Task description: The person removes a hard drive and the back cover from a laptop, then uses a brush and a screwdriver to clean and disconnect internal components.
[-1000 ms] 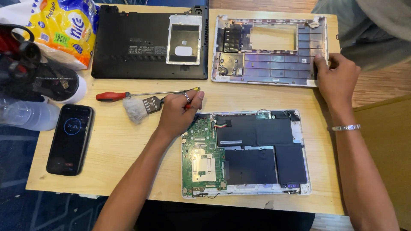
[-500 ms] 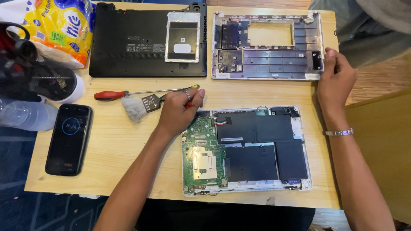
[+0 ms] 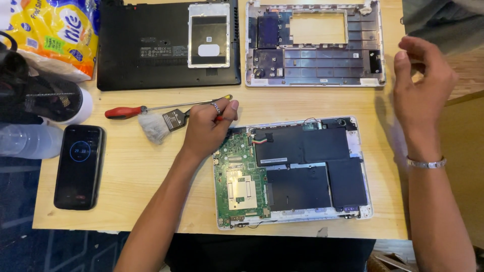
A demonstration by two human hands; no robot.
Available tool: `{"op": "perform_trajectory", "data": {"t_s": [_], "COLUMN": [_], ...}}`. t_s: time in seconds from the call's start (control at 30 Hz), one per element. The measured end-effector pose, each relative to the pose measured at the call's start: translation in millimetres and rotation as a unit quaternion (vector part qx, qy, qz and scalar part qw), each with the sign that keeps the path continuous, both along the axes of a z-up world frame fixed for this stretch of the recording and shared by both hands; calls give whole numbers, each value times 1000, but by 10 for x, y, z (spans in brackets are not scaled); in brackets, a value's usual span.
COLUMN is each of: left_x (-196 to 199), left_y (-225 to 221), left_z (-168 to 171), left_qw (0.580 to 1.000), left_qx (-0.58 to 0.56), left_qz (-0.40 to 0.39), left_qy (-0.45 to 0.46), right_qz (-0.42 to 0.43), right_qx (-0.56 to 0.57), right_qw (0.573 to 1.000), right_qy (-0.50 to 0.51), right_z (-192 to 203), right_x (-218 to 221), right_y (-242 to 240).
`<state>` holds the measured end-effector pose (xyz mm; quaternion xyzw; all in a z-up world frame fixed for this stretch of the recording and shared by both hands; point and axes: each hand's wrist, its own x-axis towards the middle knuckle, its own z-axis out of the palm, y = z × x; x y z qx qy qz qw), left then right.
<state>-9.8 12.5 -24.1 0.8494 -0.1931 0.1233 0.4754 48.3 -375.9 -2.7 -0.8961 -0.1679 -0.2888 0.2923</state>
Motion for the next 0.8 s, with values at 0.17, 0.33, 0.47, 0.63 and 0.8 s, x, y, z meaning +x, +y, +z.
{"op": "perform_trajectory", "data": {"t_s": [0.17,0.33,0.47,0.63,0.8], "left_x": [-18,-75,-69,-119,-89], "left_y": [22,40,83,69,131], "left_z": [80,236,220,341,250], "left_qw": [996,993,999,994,963], "left_qx": [12,-17,6,82,156], "left_qz": [-3,-12,-21,-72,-200], "left_qy": [84,115,46,-11,91], "right_qz": [124,223,249,280,296], "right_qx": [-13,-79,-89,-77,-108], "right_qw": [987,958,958,952,948], "right_qy": [105,160,107,98,48], "right_z": [165,113,28,52,90], "right_x": [-363,-470,-450,-457,-484], "right_y": [497,752,721,736,843]}}
